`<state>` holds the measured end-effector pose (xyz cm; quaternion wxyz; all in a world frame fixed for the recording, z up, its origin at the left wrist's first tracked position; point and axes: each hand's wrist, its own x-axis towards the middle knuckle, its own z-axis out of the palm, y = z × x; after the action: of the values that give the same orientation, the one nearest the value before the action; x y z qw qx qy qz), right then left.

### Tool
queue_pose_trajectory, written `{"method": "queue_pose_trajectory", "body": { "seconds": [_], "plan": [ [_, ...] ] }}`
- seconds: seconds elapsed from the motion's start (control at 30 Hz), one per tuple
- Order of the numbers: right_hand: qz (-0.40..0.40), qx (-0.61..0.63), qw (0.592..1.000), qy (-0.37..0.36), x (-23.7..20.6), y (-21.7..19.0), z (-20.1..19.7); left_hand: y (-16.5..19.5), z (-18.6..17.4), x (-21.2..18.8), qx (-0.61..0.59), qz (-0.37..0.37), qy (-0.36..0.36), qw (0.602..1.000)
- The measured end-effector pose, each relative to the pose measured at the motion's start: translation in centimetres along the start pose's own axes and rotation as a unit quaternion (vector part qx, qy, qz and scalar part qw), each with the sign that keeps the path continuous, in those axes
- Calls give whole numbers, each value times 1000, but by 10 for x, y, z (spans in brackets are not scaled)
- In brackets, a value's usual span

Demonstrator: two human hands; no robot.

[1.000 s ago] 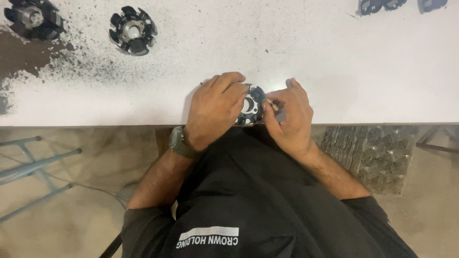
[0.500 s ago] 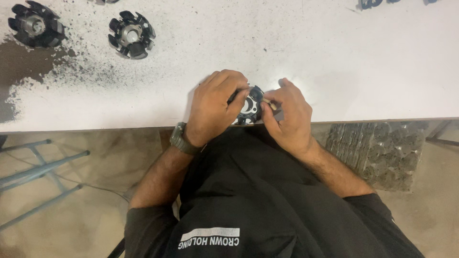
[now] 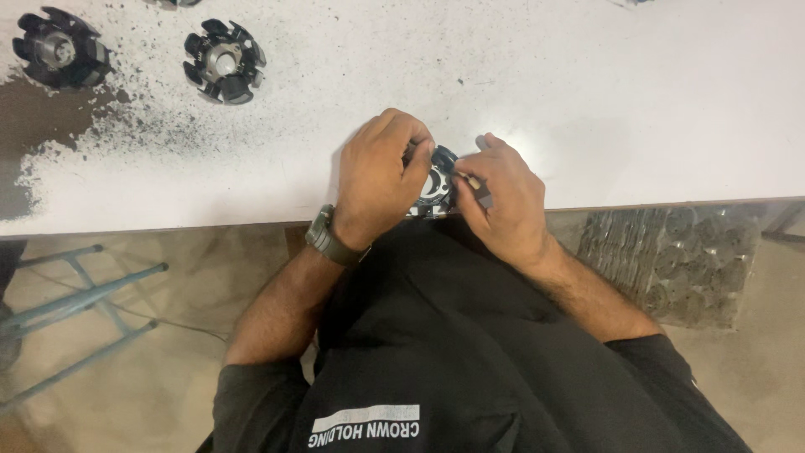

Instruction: The person sits at a white workbench and assembles small black plastic hub-like components, fitting parts together by hand and using a small hand tool to press or tighten pieces. Completed assemblies are set aside on the table as more units are worked on one at a time.

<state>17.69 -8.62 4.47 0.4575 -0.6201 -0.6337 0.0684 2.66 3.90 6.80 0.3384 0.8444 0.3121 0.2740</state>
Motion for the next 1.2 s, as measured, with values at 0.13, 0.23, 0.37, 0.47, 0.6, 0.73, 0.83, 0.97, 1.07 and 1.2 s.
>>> {"method": "queue_pose_trajectory", "body": {
  "seconds": [0.13, 0.23, 0.37, 0.47, 0.6, 0.73, 0.83, 0.97, 1.07, 1.2],
  "plan": [
    [-7, 9, 1000, -13, -3, 2, 0, 1, 0, -4, 31, 1, 10, 999],
    [-21, 4, 1000, -12, -4, 3, 1, 1, 0, -3, 16, -25, 3, 1000],
    [-28, -3, 1000, -4, -5, 4, 2, 5, -2, -3, -18, -40, 14, 999],
    [-19, -2, 1000, -5, -5, 3, 0, 7, -10, -7, 5, -2, 15, 1000],
    [-3, 12, 1000, -21, -6, 3, -3, 7, -24, -16, 61, 88, -8, 994],
    [1, 6, 1000, -21, -4, 3, -4, 6, -31, -19, 98, 113, -31, 988],
    [3, 5, 1000, -21, -3, 3, -5, 7, -33, -19, 153, 150, -43, 976],
    [-3, 1, 1000, -25, 0, 2, -7, 9, -30, -18, 190, 187, -81, 960],
    [12, -13, 999, -40, 2, 3, -10, 9, -22, -18, 130, 147, -80, 977],
    [-14, 9, 1000, -8, -1, 1, -9, 6, -15, -19, 61, 88, -7, 994]
  ]
}}
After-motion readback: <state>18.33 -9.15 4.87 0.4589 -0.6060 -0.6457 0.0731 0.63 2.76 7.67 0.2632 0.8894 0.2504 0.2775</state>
